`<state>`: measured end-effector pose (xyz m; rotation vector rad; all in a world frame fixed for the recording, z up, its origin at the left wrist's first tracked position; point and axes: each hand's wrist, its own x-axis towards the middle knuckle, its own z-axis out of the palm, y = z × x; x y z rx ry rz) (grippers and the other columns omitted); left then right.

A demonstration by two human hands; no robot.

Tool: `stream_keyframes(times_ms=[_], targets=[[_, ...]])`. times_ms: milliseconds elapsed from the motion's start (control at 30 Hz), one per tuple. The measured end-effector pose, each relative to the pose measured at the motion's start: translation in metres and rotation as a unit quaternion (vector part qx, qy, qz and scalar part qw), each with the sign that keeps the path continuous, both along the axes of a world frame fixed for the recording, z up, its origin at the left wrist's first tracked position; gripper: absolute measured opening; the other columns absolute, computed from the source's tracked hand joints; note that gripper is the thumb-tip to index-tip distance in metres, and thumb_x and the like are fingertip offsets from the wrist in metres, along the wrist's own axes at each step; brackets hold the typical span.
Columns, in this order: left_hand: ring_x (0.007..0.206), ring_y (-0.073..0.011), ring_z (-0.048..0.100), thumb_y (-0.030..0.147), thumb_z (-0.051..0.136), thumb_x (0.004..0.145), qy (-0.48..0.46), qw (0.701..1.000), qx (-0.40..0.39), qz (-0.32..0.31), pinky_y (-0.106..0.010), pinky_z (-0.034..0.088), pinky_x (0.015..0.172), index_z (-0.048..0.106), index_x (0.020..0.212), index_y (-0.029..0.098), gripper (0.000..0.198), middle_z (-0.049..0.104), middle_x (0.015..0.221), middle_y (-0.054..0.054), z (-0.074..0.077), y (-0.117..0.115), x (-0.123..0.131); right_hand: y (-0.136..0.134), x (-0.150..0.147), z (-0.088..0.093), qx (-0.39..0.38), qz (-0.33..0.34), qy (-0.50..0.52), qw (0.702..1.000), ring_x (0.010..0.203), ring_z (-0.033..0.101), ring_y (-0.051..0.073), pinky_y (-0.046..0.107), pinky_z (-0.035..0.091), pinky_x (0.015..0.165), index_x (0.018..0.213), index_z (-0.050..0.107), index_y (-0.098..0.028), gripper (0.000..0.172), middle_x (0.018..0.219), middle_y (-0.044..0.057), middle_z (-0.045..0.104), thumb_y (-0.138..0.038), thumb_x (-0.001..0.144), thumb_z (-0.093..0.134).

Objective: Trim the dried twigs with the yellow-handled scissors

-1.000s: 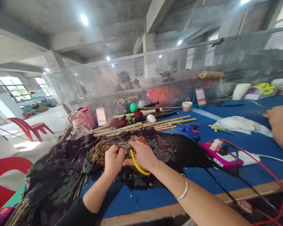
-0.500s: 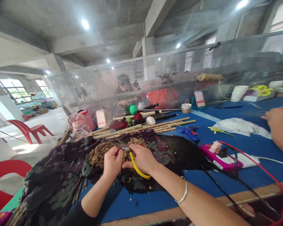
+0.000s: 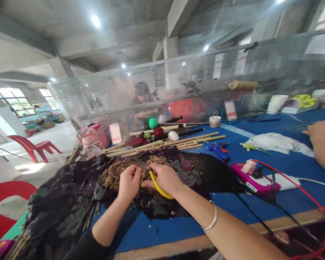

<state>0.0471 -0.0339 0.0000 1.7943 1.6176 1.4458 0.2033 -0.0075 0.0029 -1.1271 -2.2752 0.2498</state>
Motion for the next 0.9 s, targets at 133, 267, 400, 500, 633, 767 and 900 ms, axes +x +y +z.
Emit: stream_keyframes(times_ms=[133, 267, 400, 500, 633, 767, 900], targets=[[0.061, -0.0117, 0.052, 0.030, 0.042, 0.083, -0.055, 0.998, -0.011, -0.004, -0.021, 0.038, 0.058, 0.060, 0.077, 0.015, 0.025, 0.061, 0.067, -0.001, -0.004, 0.004, 0.001, 0.002, 0.000, -0.005, 0.024, -0.004, 0.005, 1.000, 0.095, 0.059, 0.024, 0.033, 0.045, 0.078, 0.112, 0.051, -0.019, 0.058, 0.101, 0.010, 0.062, -0.054, 0.067, 0.062], [0.065, -0.0133, 0.055, 0.028, 0.043, 0.083, -0.065, 0.998, -0.010, -0.006, -0.023, 0.042, 0.062, 0.063, 0.084, 0.014, 0.024, 0.064, 0.072, -0.004, -0.002, 0.003, 0.002, 0.003, 0.000, -0.008, 0.033, 0.004, 0.007, 0.999, 0.097, 0.057, 0.025, 0.035, 0.044, 0.082, 0.114, 0.050, -0.018, 0.062, 0.102, 0.010, 0.060, -0.054, 0.066, 0.064], [0.075, -0.0148, 0.058, 0.023, 0.044, 0.081, -0.027, 0.999, 0.014, -0.015, -0.025, 0.042, 0.070, 0.065, 0.086, 0.016, 0.022, 0.067, 0.081, -0.004, 0.004, -0.001, 0.002, 0.002, 0.000, -0.008, 0.033, 0.012, 0.009, 0.999, 0.093, 0.056, 0.024, 0.035, 0.045, 0.080, 0.114, 0.050, -0.018, 0.064, 0.098, 0.010, 0.058, -0.055, 0.064, 0.065], [0.074, -0.0147, 0.059, 0.021, 0.045, 0.080, -0.002, 1.000, 0.028, -0.013, -0.024, 0.042, 0.070, 0.066, 0.082, 0.017, 0.022, 0.067, 0.079, -0.004, 0.006, -0.003, 0.001, 0.002, -0.001, -0.006, 0.029, 0.013, 0.012, 0.999, 0.089, 0.057, 0.023, 0.034, 0.045, 0.077, 0.113, 0.051, -0.019, 0.063, 0.094, 0.008, 0.058, -0.055, 0.064, 0.065], [0.067, -0.0130, 0.056, 0.021, 0.044, 0.081, 0.011, 0.999, 0.035, -0.008, -0.023, 0.040, 0.064, 0.066, 0.077, 0.016, 0.023, 0.065, 0.073, -0.003, 0.006, -0.004, 0.002, 0.001, -0.001, -0.006, 0.024, 0.011, 0.019, 0.999, 0.086, 0.058, 0.023, 0.032, 0.045, 0.075, 0.111, 0.053, -0.020, 0.058, 0.092, 0.007, 0.060, -0.054, 0.066, 0.065], [0.058, -0.0108, 0.050, 0.023, 0.044, 0.080, 0.018, 0.999, 0.030, 0.004, -0.021, 0.037, 0.057, 0.063, 0.067, 0.015, 0.025, 0.060, 0.063, -0.001, 0.006, -0.005, 0.002, 0.001, -0.001, -0.007, 0.017, 0.013, 0.025, 0.999, 0.092, 0.058, 0.024, 0.033, 0.044, 0.079, 0.111, 0.053, -0.020, 0.057, 0.096, 0.009, 0.062, -0.053, 0.066, 0.065], [0.055, -0.0097, 0.046, 0.025, 0.045, 0.079, 0.005, 1.000, 0.015, 0.008, -0.020, 0.034, 0.054, 0.060, 0.061, 0.015, 0.026, 0.056, 0.058, 0.001, 0.006, -0.004, 0.001, 0.000, -0.002, -0.005, 0.004, 0.013, 0.023, 1.000, 0.093, 0.059, 0.024, 0.033, 0.044, 0.079, 0.110, 0.055, -0.020, 0.057, 0.097, 0.010, 0.063, -0.053, 0.065, 0.066]])
